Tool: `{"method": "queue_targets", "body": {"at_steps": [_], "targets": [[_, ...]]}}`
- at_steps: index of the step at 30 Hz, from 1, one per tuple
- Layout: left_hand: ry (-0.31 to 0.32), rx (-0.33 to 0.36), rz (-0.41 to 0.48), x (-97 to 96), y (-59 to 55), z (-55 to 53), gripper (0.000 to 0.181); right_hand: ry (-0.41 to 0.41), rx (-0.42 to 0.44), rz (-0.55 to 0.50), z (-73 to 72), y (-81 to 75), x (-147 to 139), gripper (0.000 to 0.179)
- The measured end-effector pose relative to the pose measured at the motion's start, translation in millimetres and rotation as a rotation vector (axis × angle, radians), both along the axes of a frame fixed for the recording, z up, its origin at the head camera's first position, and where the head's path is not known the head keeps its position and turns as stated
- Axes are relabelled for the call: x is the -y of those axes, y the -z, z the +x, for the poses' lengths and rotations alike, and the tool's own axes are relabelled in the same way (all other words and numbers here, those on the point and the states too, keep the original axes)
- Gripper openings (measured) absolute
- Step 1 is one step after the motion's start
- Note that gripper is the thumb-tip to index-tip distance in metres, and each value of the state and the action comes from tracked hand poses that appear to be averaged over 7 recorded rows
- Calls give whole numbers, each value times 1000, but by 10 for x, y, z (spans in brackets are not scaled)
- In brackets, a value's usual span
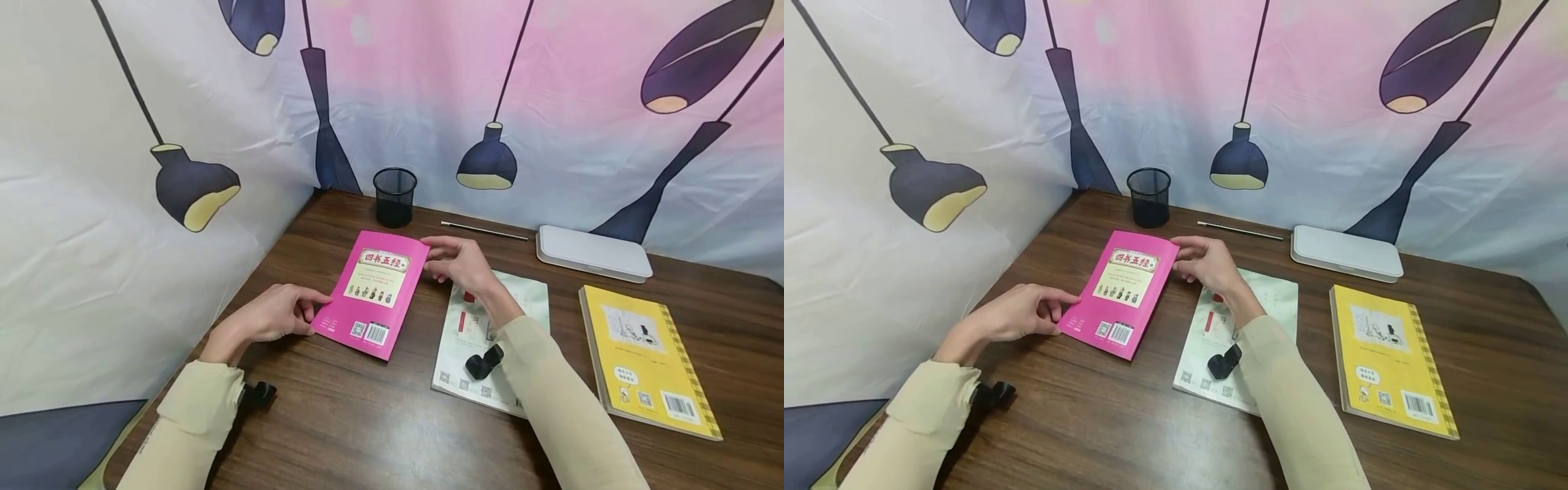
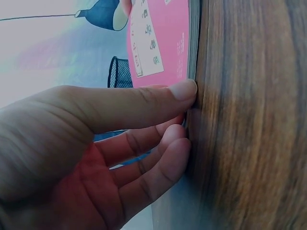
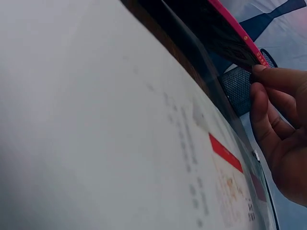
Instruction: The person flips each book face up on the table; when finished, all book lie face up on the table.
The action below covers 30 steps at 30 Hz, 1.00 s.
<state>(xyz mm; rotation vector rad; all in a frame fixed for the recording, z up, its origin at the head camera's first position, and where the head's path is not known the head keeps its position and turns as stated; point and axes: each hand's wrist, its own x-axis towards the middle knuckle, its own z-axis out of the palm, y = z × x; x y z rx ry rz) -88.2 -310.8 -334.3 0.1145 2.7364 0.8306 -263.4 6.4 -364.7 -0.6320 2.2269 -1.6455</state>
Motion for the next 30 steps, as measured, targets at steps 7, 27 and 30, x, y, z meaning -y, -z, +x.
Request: {"method": "queue_targets", "body": {"at_steps": [7, 27, 30], "targets": [[4, 6, 4, 37, -4, -8, 57, -8, 1, 37, -7, -12, -50, 46], [-1, 40, 14, 50, 5, -11, 61, 0, 14, 147, -16, -49, -118, 45], [-4, 42, 8, 43, 4, -11, 62, -3, 8, 152, -15, -47, -130, 44]]}}
